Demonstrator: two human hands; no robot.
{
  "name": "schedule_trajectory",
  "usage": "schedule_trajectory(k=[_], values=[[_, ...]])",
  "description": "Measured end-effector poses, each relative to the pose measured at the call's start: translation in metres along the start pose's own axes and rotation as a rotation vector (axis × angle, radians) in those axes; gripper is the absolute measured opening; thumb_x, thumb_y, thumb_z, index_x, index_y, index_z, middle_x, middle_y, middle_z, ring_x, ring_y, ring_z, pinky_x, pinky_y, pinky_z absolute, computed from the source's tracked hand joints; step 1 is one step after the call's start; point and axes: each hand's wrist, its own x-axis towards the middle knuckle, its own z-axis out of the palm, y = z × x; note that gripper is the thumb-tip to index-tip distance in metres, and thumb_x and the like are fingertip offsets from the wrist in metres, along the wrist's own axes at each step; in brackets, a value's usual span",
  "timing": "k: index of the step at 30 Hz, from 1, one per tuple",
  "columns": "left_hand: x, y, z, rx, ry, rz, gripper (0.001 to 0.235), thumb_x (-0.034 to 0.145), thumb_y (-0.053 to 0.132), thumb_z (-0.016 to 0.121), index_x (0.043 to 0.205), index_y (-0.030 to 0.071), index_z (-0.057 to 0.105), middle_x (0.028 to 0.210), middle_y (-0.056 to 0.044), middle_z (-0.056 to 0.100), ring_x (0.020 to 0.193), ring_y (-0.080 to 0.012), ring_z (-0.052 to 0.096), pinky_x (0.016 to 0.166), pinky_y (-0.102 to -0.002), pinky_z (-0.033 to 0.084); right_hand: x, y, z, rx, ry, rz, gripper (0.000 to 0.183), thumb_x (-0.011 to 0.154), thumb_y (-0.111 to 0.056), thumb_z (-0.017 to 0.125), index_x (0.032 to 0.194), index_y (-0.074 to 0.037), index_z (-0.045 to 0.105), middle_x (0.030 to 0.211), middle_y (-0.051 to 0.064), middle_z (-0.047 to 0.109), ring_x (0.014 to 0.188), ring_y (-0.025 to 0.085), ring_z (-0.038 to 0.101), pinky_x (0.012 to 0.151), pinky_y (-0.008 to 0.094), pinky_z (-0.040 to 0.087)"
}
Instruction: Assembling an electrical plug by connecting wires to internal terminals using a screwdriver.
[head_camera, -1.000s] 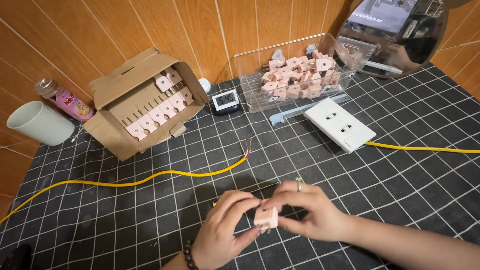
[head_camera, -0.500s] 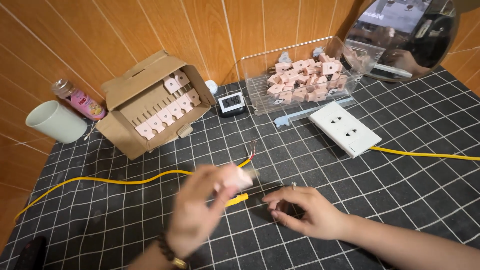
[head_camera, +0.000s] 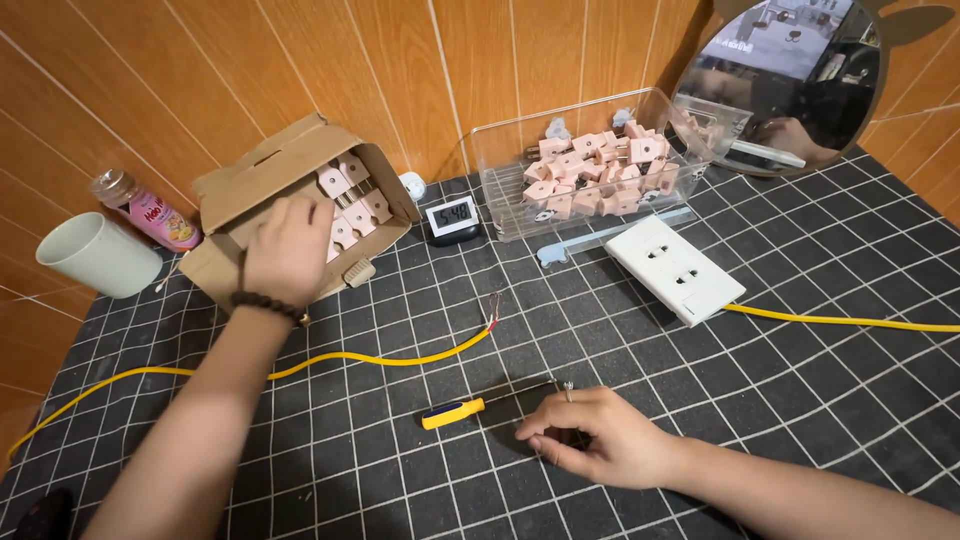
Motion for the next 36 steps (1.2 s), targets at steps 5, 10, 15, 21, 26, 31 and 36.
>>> schedule_trajectory(k=[5, 10, 15, 21, 26, 31, 36], values=[[0.006, 0.003, 0.033, 0.08, 0.122, -0.01, 0.062, 0.058, 0.004, 0.084, 0.113, 0.011, 0.057, 0.108, -0.008, 0.063, 0.104, -0.0278, 0.06, 0.066, -0.04, 0.061, -0.002, 0.004, 0.001, -0.012, 0.001, 0.028, 0.013, 0.099, -0.013, 0.068, 0.11, -0.008, 0.075, 0.093, 0.005, 0.077, 0.079, 0.018, 0.076, 0.068, 0.028, 0.063], [0.02, 0.001, 0.068, 0.188, 0.215, -0.042, 0.043, 0.071, 0.009, 0.074, 0.112, 0.01, 0.06, 0.106, -0.009, 0.064, 0.101, -0.028, 0.061, 0.063, -0.039, 0.061, -0.001, 0.005, 0.0, -0.015, -0.004, 0.036, 0.013, 0.098, -0.012, 0.069, 0.109, -0.008, 0.075, 0.092, 0.004, 0.077, 0.079, 0.018, 0.076, 0.069, 0.028, 0.064], [0.023, 0.006, 0.055, 0.187, 0.394, -0.043, 0.032, 0.078, -0.002, 0.074, 0.106, 0.006, 0.06, 0.11, -0.012, 0.056, 0.086, -0.0257, 0.06, 0.05, -0.033, 0.058, 0.001, 0.003, -0.001, -0.003, -0.008, 0.025, 0.012, 0.098, -0.011, 0.069, 0.108, -0.007, 0.075, 0.096, 0.007, 0.078, 0.082, 0.02, 0.078, 0.073, 0.03, 0.066], [0.023, -0.002, 0.091, 0.248, 0.305, -0.065, 0.046, 0.065, 0.009, 0.083, 0.105, 0.01, 0.059, 0.109, -0.011, 0.054, 0.081, -0.024, 0.065, 0.05, -0.034, 0.059, 0.0, 0.005, 0.0, -0.001, -0.014, 0.038, 0.012, 0.098, -0.012, 0.069, 0.108, -0.007, 0.075, 0.092, 0.006, 0.078, 0.078, 0.019, 0.077, 0.069, 0.029, 0.065], [0.012, -0.003, 0.099, 0.291, 0.289, -0.095, 0.037, 0.076, 0.019, 0.072, 0.113, 0.015, 0.068, 0.112, -0.005, 0.062, 0.106, -0.0261, 0.057, 0.068, -0.033, 0.059, 0.0, 0.005, -0.001, -0.002, -0.015, 0.038, 0.012, 0.099, -0.012, 0.069, 0.108, -0.008, 0.075, 0.093, 0.005, 0.078, 0.079, 0.019, 0.077, 0.069, 0.029, 0.065], [0.005, 0.022, 0.049, 0.21, 0.362, -0.063, 0.033, 0.084, 0.011, 0.064, 0.116, 0.013, 0.069, 0.11, -0.009, 0.057, 0.098, -0.03, 0.056, 0.063, -0.038, 0.058, -0.001, 0.006, 0.0, -0.007, -0.02, 0.047, 0.012, 0.098, -0.012, 0.07, 0.108, -0.009, 0.075, 0.092, 0.005, 0.078, 0.078, 0.018, 0.076, 0.068, 0.028, 0.065], [0.013, 0.08, -0.041, -0.222, 0.055, 0.17, 0.027, 0.098, 0.014, 0.06, 0.122, 0.002, 0.065, 0.126, -0.018, 0.066, 0.119, -0.0321, 0.062, 0.079, -0.047, 0.063, -0.002, 0.009, -0.001, -0.008, -0.023, 0.047, 0.012, 0.099, -0.013, 0.069, 0.109, -0.009, 0.075, 0.091, 0.004, 0.078, 0.075, 0.017, 0.074, 0.066, 0.029, 0.062]])
